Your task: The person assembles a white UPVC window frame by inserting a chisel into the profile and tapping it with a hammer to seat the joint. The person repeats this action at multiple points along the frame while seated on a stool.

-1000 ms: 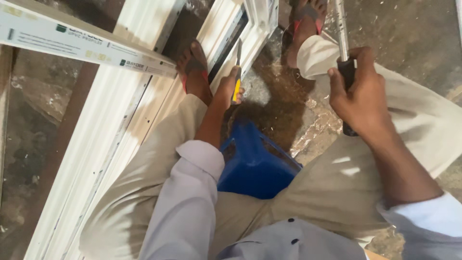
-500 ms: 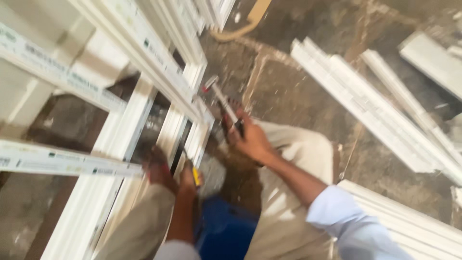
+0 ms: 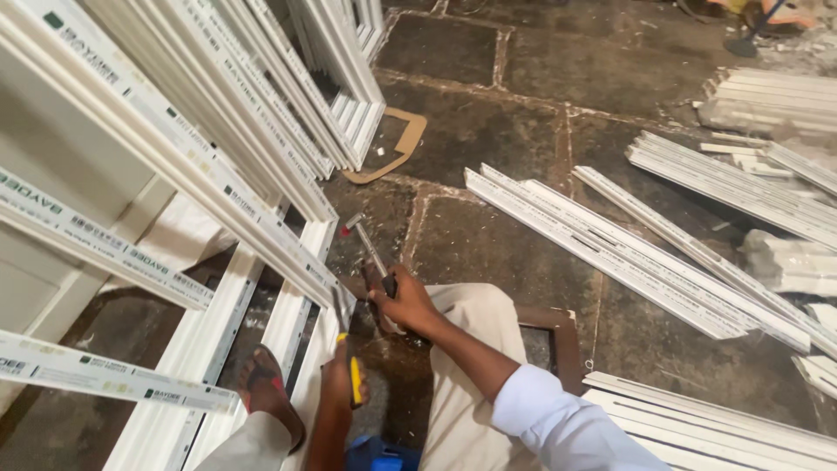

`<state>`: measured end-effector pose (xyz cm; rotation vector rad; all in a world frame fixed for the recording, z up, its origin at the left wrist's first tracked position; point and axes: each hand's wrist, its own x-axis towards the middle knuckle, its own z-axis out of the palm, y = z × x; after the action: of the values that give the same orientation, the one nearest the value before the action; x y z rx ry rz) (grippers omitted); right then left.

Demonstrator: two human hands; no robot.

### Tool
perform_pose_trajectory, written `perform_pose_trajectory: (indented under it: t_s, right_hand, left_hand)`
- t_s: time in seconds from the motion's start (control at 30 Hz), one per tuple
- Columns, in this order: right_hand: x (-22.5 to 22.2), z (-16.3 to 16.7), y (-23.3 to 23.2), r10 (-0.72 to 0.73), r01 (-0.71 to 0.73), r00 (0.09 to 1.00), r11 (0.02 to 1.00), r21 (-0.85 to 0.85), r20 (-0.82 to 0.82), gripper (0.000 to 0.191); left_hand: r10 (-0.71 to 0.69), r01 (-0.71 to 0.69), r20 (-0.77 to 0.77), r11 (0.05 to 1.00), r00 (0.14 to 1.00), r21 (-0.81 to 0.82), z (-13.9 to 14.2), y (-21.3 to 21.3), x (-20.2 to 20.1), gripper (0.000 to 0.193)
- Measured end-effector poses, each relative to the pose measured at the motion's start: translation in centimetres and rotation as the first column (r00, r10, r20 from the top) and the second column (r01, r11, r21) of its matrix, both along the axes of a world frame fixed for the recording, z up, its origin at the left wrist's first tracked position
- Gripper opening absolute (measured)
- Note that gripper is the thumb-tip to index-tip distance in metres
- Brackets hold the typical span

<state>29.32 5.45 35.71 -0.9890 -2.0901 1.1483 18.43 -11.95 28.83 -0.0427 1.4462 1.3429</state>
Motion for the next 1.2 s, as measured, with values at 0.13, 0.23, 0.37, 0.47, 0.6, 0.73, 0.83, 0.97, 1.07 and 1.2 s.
perform_pose_trajectory:
  t_s: [0.13,0.23,0.37,0.47,0.6,0.73,0.83,0.97,1.07,1.2]
  right_hand:
    - [1.3,2.4,-0.2,0.010,-0.005,1.000,0.963,-0.270,0.019,0.053]
    - [2.0,4.5,-0.8,0.062,-0.123,0.989,0.840,-0.529,-0.132,0.053]
    - [2.1,6.2,-2.2,0.198,-0.302,0.952,0.730,-0.613,-0.232,0.054]
    - [1.6,5.8,-3.1,0.236,-0.305,0.952,0.704,-0.642,-0.193,0.058]
    - [1.0,3.0,-3.6,0.278,-0.300,0.951,0.723,-0.622,-0.136,0.061]
    - [0.8,-1.0,-3.1,0.358,-0.400,0.913,0.683,-0.612,-0.197,0.055]
    - [0.7,-3.3,-2.6,0.398,-0.415,0.902,0.907,-0.079,-0.171,0.059]
    - [0.1,-4.3,-2.0,0.304,-0.260,0.951,0.885,-0.385,0.056,0.067]
    - [-1.1,-4.3,-1.6,0.280,-0.126,0.928,0.855,-0.504,0.244,0.068]
    - [-2.5,-3.4,-2.4,0.302,-0.114,0.921,0.813,-0.571,0.246,0.042]
  left_hand:
    - [-0.123,0.123,-0.084,0.992,0.989,0.005,2.9,0.5,3.0,0.057]
    - [-0.138,0.142,-0.089,0.989,0.986,0.039,4.3,0.6,4.5,0.054]
    - [-0.084,0.090,-0.115,0.995,0.990,0.048,5.3,-0.1,5.6,0.047]
    - [-0.063,0.066,-0.261,0.998,0.963,0.003,5.3,-0.9,6.1,0.049]
    - [-0.054,0.039,-0.517,0.998,0.854,-0.041,4.8,-1.6,6.6,0.053]
    - [-0.043,0.006,-0.399,0.996,0.916,-0.093,3.9,-1.5,7.0,0.055]
    - [-0.077,0.057,-0.432,0.997,0.899,-0.059,3.1,-1.5,7.1,0.058]
    - [-0.068,0.075,-0.370,0.997,0.926,0.004,2.4,-1.7,7.0,0.056]
    - [-0.034,0.083,-0.563,0.995,0.826,0.063,2.4,-2.1,6.8,0.048]
    - [-0.144,0.118,-0.471,0.989,0.870,-0.085,3.5,-2.9,6.8,0.048]
